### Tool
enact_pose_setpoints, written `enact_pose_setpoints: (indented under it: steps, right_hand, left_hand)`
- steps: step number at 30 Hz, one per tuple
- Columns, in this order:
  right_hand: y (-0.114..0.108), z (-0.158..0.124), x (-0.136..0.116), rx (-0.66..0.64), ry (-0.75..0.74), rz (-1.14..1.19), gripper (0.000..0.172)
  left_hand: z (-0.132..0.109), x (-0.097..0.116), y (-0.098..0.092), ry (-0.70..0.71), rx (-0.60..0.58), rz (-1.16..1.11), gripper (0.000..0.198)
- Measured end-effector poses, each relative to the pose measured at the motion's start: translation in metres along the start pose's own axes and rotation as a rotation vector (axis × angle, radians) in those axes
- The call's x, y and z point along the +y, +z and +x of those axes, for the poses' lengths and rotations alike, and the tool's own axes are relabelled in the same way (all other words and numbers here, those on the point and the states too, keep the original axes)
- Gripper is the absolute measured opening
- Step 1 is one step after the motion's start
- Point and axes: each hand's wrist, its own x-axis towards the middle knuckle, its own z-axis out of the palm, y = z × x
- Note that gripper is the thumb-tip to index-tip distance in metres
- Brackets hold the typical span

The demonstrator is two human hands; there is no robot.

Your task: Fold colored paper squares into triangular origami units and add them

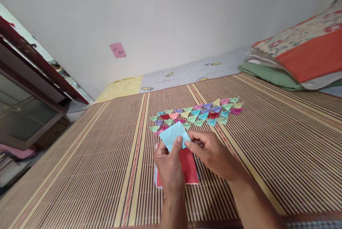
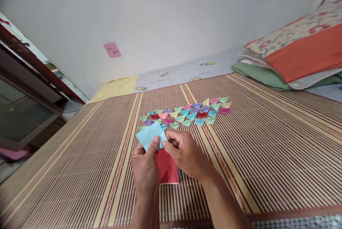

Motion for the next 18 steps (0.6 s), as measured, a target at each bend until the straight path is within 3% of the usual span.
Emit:
enact_pose_setpoints:
  steps: [4,10,14,18]
  right_hand:
    - [0.001,0.002,0.004,-0.027,0.023,0.036,0.032]
    - [0.004,0.005,0.004,0.128,0.036,0.208,0.008]
    - [0.005,0.004,0.000,0.228,-0.082,-0.007,0.010]
    - [0.003,0.003,-0.002,0.235,-0.205,-0.179,0.018]
  left_hand:
    - [0.001,0.000,-0.002,0.059,0.024,0.061,0.021]
    - [0.002,0.002,-0.003,0.031,-0.146,0.146,0.019]
    - [0.000,0.006,-0.001,-0.037,-0.208,0.175,0.019]
    - [0.002,0.013,-0.002,-0.063,-0.228,0.199,0.020]
